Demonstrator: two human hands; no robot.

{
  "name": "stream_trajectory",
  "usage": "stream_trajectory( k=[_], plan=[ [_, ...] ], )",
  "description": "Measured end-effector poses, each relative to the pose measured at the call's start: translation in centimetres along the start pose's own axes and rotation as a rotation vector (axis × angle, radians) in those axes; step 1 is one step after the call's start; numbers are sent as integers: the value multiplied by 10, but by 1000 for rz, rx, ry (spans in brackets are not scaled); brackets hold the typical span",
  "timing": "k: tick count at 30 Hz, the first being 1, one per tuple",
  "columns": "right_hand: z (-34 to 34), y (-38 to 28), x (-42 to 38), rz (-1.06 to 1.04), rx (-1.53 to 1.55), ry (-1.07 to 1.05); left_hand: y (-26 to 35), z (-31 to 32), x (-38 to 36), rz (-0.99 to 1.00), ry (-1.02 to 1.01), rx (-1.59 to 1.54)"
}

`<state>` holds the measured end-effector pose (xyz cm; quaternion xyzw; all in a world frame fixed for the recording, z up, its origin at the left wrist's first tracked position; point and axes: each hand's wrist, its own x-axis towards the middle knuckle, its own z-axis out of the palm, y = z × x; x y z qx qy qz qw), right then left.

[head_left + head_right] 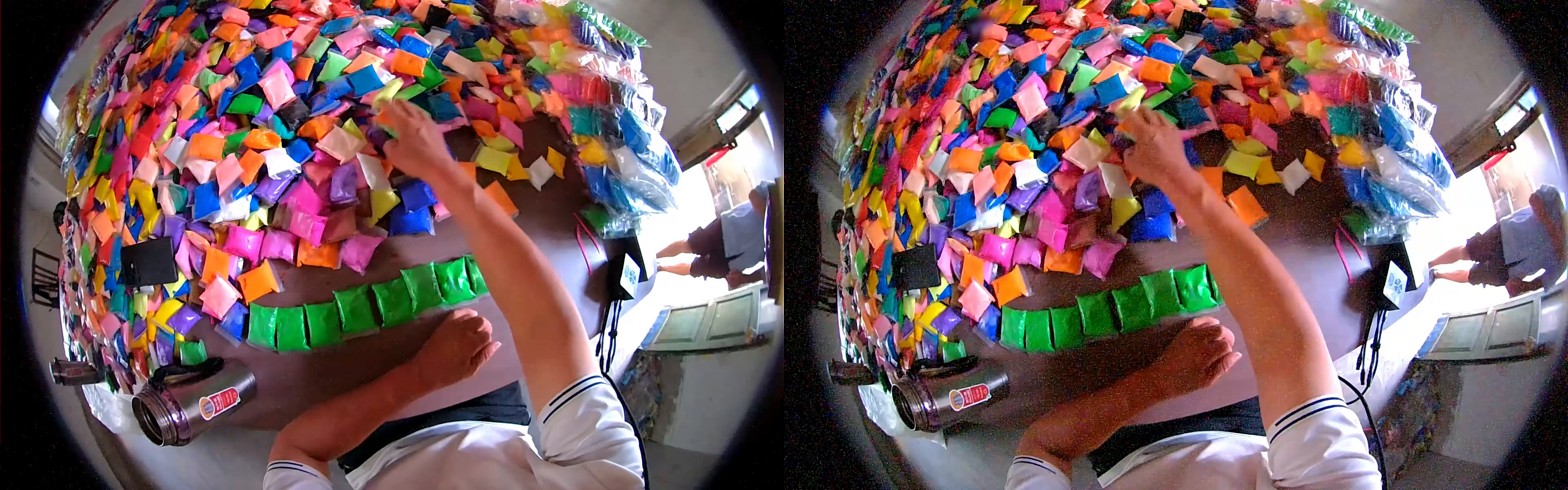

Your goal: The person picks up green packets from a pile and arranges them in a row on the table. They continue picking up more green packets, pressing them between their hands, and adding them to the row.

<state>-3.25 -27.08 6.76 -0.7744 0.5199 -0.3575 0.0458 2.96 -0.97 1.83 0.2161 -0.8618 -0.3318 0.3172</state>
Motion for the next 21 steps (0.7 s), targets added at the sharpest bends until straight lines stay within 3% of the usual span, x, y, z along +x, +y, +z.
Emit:
stream_trajectory(
  k=[1, 5, 8, 12, 14, 15, 19, 21],
  plan=[
    [0, -7, -4, -112, 23, -6, 0, 0, 0, 26, 49, -23],
    [-2, -14, -8, -193, 94, 25, 2, -6, 1, 37, 79, -30],
    [-15, -4, -4, -11, 227, 271, 5, -8, 3, 41, 92, -22],
    [-41, 39, 13, 236, 49, 461, 0, -3, 0, 64, 111, -10],
    [-50, 61, 23, 416, 51, 404, 4, -7, 3, -77, -82, 18],
    [-60, 58, 27, 530, 96, 343, 4, -7, 2, -79, -81, 17],
    [-47, 101, 44, 379, 24, 352, 5, -7, 3, -38, -46, 29],
    [-45, 104, 53, 384, 28, 196, 6, -10, 4, -33, -39, 23]
  ],
)
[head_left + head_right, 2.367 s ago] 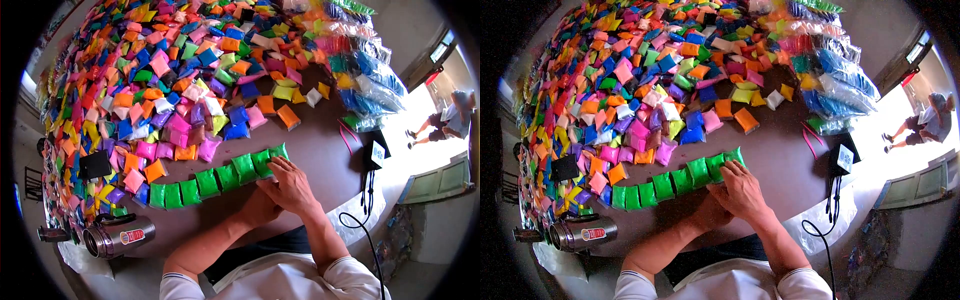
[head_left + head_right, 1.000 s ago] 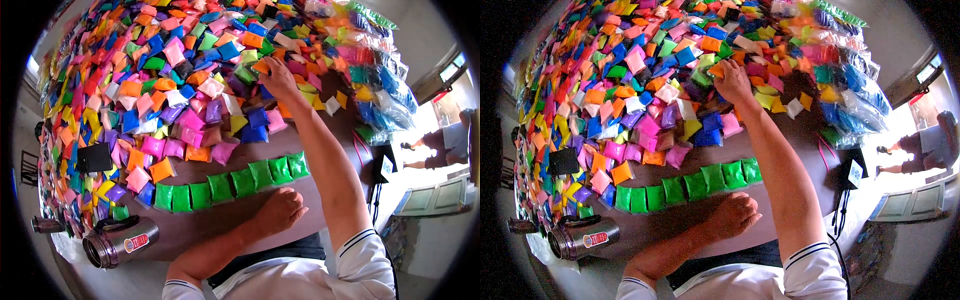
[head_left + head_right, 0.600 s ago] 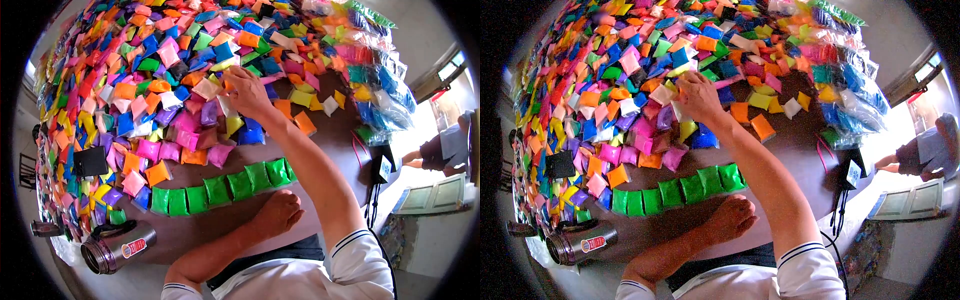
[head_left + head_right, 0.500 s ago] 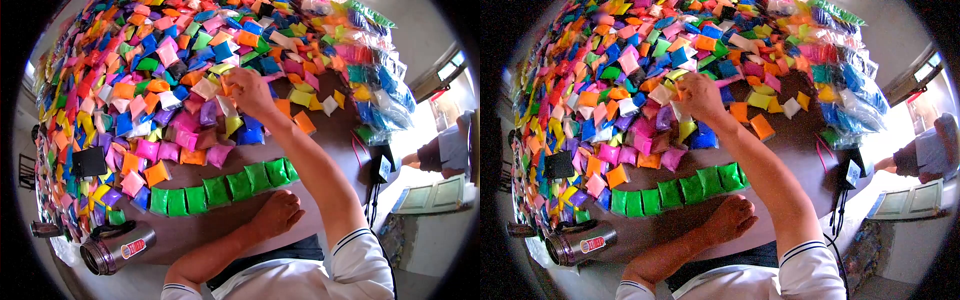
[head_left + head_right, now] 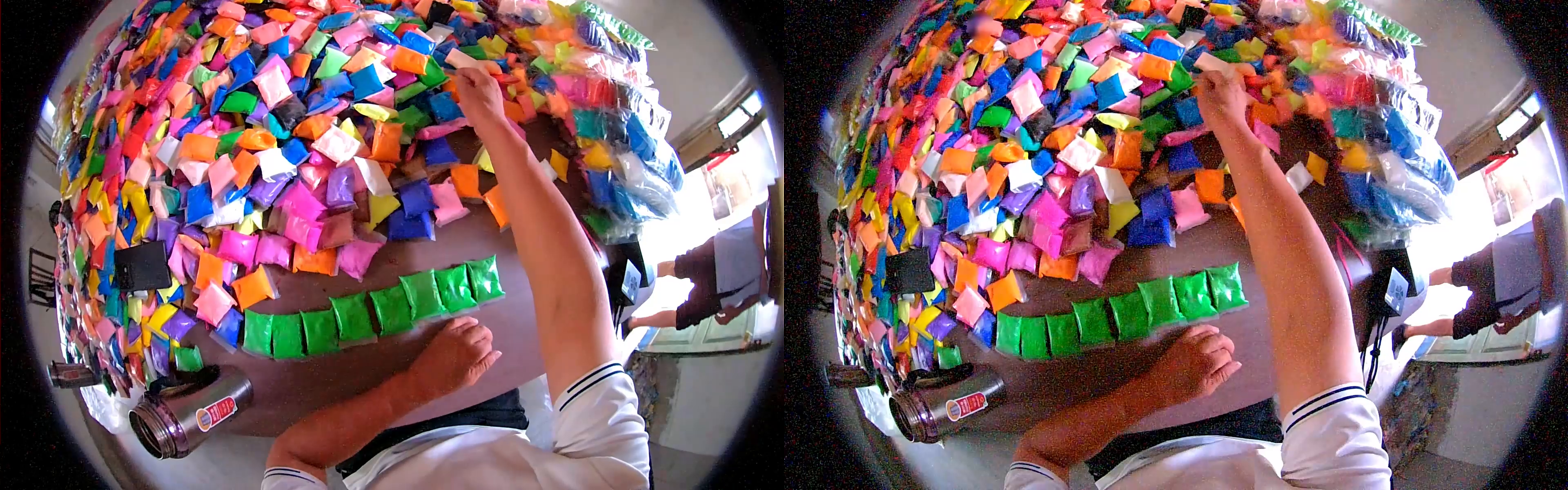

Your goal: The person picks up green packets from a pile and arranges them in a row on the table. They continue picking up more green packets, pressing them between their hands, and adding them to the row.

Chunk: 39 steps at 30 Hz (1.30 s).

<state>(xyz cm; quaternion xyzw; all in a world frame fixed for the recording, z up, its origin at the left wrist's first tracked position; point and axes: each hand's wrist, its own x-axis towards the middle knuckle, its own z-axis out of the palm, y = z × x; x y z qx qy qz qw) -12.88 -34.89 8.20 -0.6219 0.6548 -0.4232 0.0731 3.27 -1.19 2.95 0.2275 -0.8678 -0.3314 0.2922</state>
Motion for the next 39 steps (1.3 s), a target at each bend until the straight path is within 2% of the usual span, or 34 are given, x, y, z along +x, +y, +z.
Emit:
stream_trajectory(
  k=[7, 10, 12, 13, 15, 16, 18, 19, 20, 22, 23, 26, 28, 30, 34, 36, 39],
  plan=[
    [23, -18, 16, 65, -104, -101, 0, 1, -1, 0, 64, -32],
    [25, -26, 11, 57, -217, -17, -1, 1, -2, -5, 58, -46],
    [21, -26, 12, 139, -278, -142, 0, 2, -2, -6, 44, -56],
    [21, -24, 10, 141, -281, -139, 1, 1, -2, -14, 50, -52],
    [19, -19, 4, 25, -63, 45, 2, 2, -2, -16, 59, -50],
    [13, -18, -1, 24, -69, 49, 1, 3, -3, -32, 28, -64],
    [-7, -18, -20, 122, 424, -37, -1, 6, -4, -40, -8, -82],
    [-20, -28, -35, 208, 611, -98, -1, 7, -4, -41, 39, -42],
    [-23, -24, -44, 212, 605, -91, -1, 8, -5, -42, 86, -2],
    [-30, -14, -65, 193, 1024, -181, -3, 7, -4, -31, 101, -80],
    [-41, -33, -82, 344, 1076, -127, -4, 5, -3, -23, 122, -151],
    [-53, -36, -113, 245, 1186, -221, 1, 4, -1, -24, 207, -151],
    [-66, -43, -136, 212, 1167, -258, 4, -1, 1, -43, 171, -185],
    [-73, -40, -154, 295, 1212, -286, 5, -2, 1, -102, 147, -184],
    [-95, -37, -197, 307, 1149, -248, 6, -12, 6, -144, 98, -304],
    [-110, -46, -222, 356, 1307, -242, 7, -17, 6, -166, 72, -354],
    [-126, -37, -263, 437, 1361, -224, 3, -13, -2, -359, 75, -631]
  ],
)
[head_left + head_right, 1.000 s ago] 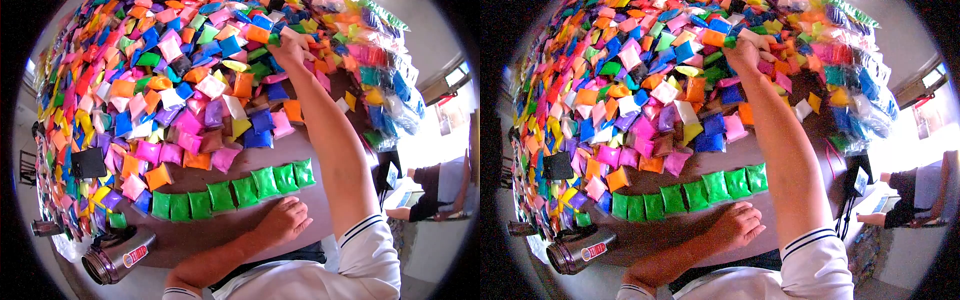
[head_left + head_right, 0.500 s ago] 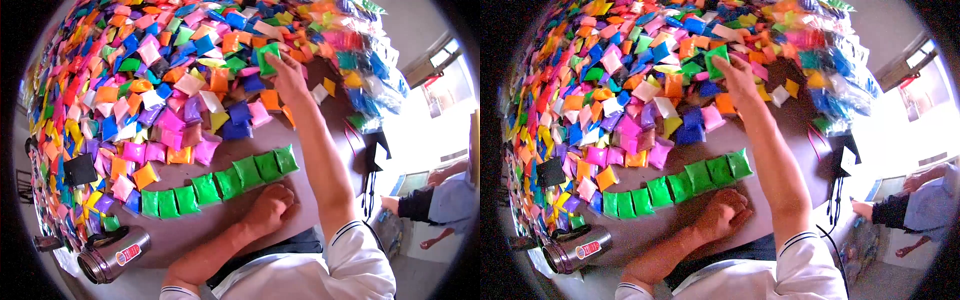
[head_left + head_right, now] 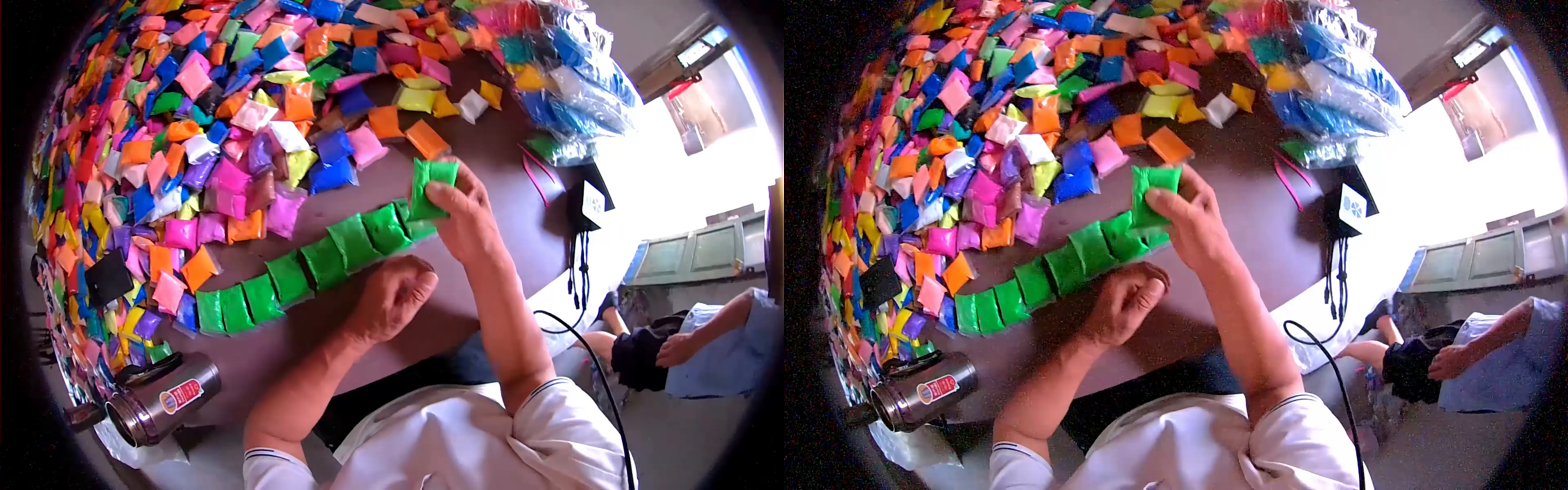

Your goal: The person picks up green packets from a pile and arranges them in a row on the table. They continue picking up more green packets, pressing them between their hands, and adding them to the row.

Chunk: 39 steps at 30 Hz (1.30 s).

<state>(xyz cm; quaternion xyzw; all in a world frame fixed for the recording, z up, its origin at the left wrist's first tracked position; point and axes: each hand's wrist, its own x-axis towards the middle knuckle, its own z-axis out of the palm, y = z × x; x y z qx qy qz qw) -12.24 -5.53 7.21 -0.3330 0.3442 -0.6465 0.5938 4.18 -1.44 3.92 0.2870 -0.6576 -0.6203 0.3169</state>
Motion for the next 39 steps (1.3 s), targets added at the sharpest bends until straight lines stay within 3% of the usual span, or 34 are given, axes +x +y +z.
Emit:
stream_trajectory(
  k=[5, 7, 12, 17, 19, 22, 32, 34, 39],
  plan=[
    [-13, -2, -57, 172, -11, 5, 8, 2, 6, -9, -26, -123],
    [-15, -3, -68, 192, -6, 16, 6, 7, 9, 268, 62, 181],
    [-30, 2, -74, 167, -169, -24, 3, 1, 7, 154, -88, 360],
    [-29, 6, -75, 159, -156, 13, 4, 2, 6, 126, -89, 365],
    [-34, 6, -74, 150, -161, -21, 2, 5, 9, 262, 11, 385],
    [-38, 9, -75, 144, -194, -9, 2, 5, 9, 300, -6, 401],
    [-36, 0, -78, 203, -154, -19, 4, 3, 9, 229, -20, 389],
    [-43, -1, -80, 333, -83, -16, 4, 3, 7, 108, -12, 264],
    [-50, 10, -81, 257, -200, -20, 4, 4, 5, 141, -1, 289]
  ],
)
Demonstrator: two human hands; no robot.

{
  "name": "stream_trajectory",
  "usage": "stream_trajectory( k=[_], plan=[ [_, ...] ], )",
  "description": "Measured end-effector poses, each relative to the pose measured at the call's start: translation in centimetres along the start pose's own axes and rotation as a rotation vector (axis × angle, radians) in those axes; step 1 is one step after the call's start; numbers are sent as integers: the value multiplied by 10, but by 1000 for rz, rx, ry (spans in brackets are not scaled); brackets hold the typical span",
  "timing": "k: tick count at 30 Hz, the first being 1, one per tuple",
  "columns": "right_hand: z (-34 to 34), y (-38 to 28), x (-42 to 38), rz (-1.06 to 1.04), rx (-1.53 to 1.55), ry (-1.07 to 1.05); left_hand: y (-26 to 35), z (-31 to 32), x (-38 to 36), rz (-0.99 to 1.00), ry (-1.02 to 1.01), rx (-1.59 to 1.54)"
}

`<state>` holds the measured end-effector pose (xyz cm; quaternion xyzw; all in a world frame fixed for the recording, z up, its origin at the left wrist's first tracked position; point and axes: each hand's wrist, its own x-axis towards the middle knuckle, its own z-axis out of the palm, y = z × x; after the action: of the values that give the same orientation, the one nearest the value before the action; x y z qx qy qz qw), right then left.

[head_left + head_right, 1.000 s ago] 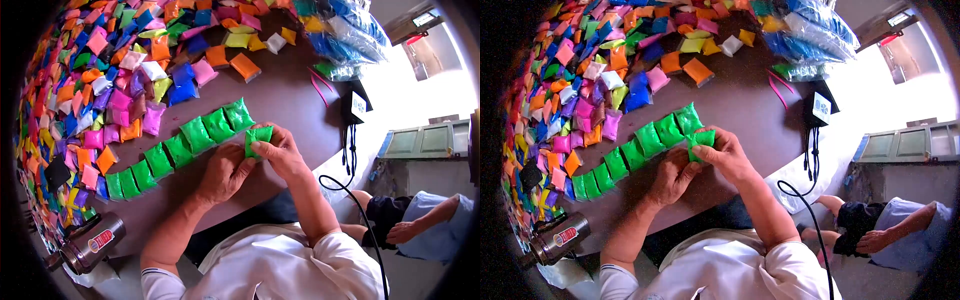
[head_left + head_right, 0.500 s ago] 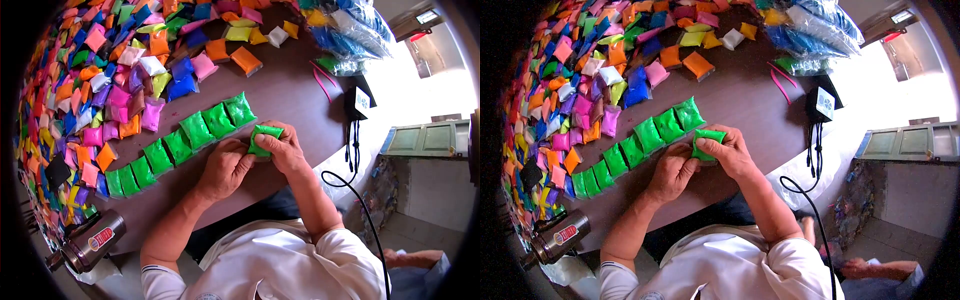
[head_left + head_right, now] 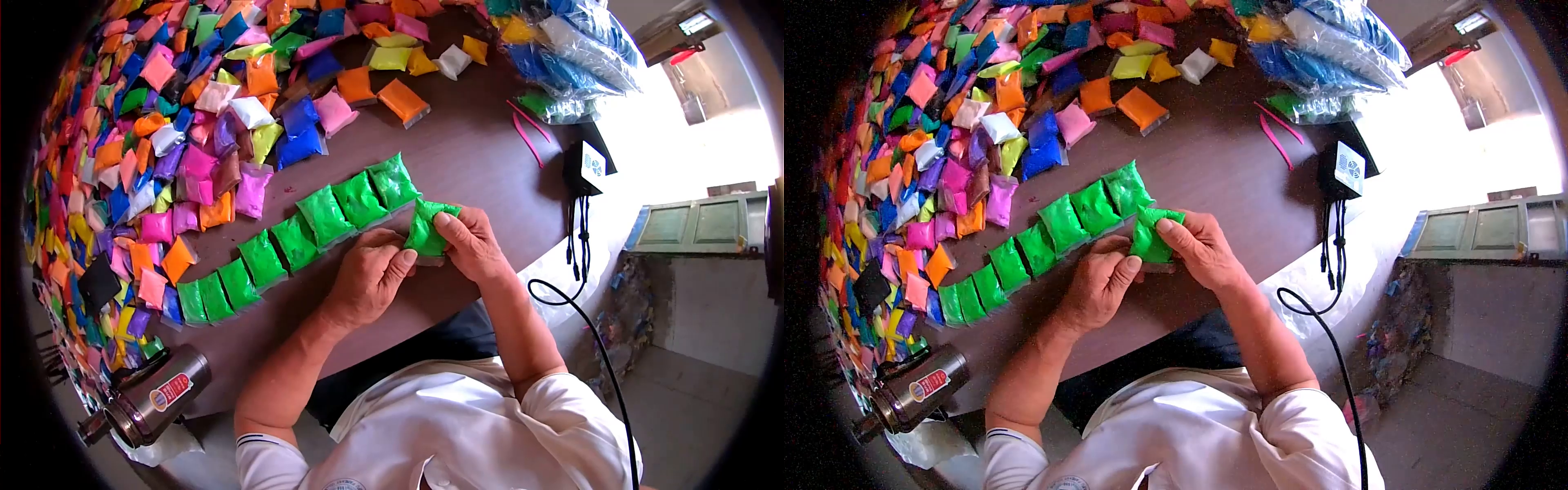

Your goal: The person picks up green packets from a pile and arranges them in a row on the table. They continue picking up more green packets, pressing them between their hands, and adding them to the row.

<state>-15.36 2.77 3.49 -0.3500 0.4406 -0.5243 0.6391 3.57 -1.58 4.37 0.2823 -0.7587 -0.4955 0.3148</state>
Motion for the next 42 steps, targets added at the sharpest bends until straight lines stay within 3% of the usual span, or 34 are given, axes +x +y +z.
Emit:
stream_trajectory(
  k=[7, 17, 19, 20, 22, 23, 24, 26, 27, 29, 31, 35, 37, 42],
  plan=[
    [2, -15, 0, -20, -224, -166, 0, -2, 1, 48, 9, 25],
    [4, -8, -3, 19, -234, -96, -1, -2, 2, 33, -25, 71],
    [7, -1, -2, -58, 54, 10, 0, -1, 3, 67, -6, 58],
    [6, -3, -1, -59, 55, 9, 0, -2, 3, 67, -6, 60],
    [-2, -10, 2, 63, 442, -131, 1, -4, 1, -60, -52, -19],
    [-12, 1, 3, 28, 490, -208, 1, -4, 0, -59, -52, -17],
    [-16, 5, 4, 26, 490, -209, 1, -3, 0, -126, -47, -101],
    [-15, 4, 6, -176, -43, -227, 4, -3, 1, -192, -40, -184],
    [-13, 1, 6, -178, -43, -229, 8, -3, 2, -201, -35, -241],
    [0, -11, 4, 1, 236, -270, 8, -4, 3, -211, -28, -296],
    [11, -18, 5, -47, 226, -270, 2, -4, 5, 157, -39, 17],
    [-1, -14, 10, -31, 241, -376, 3, -3, 2, 98, -47, -57],
    [4, -19, 5, -22, 241, -321, 6, -3, 2, -54, -29, -202],
    [10, -16, 4, -41, 40, -181, 1, -6, 2, 37, -40, -218]
  ],
)
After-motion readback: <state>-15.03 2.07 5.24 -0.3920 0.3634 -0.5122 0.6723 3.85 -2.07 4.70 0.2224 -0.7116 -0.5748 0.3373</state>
